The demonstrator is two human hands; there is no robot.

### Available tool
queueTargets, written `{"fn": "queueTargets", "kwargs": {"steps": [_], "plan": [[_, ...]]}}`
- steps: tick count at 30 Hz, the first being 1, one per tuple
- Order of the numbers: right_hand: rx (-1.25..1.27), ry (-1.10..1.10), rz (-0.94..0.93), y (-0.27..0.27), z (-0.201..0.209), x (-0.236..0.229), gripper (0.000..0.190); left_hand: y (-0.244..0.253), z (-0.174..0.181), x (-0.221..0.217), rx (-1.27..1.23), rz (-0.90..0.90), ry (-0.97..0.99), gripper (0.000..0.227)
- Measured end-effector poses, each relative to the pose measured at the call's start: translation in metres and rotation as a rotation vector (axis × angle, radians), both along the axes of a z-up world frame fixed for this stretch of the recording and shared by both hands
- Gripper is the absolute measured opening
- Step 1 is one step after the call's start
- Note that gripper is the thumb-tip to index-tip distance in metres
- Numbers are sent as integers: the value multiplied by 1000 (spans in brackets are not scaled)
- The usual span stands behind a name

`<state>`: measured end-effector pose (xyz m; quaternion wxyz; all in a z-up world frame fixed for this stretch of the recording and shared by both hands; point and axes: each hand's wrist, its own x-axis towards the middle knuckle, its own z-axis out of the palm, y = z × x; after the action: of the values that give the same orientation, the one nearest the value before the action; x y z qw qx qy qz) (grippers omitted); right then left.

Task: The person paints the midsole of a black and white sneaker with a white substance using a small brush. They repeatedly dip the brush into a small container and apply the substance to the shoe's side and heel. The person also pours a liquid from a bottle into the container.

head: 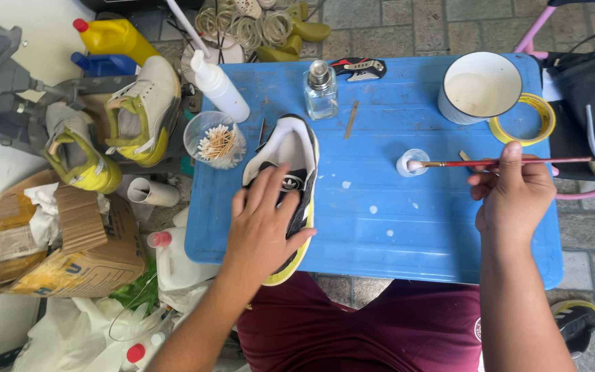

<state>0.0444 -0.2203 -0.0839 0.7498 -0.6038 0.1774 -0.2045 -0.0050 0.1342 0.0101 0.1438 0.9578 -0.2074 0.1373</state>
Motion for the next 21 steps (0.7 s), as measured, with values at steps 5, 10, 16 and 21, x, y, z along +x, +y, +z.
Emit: {"fn": "queueTargets", "kwargs": {"steps": [5, 10, 16, 21], "plan": [[132, -64, 77, 6, -2, -19, 37, 19, -16, 21, 12, -296, -47, 34], [245, -43, 196, 32, 1, -44, 37, 15, -22, 29, 42, -252, 89, 22], [454, -10, 394, 69, 0, -63, 31, 19, -8, 29, -257, -117, 200, 20], [497, 6, 497, 91, -5, -66, 24, 17, 1, 24, -398, -114, 64, 14]]}}
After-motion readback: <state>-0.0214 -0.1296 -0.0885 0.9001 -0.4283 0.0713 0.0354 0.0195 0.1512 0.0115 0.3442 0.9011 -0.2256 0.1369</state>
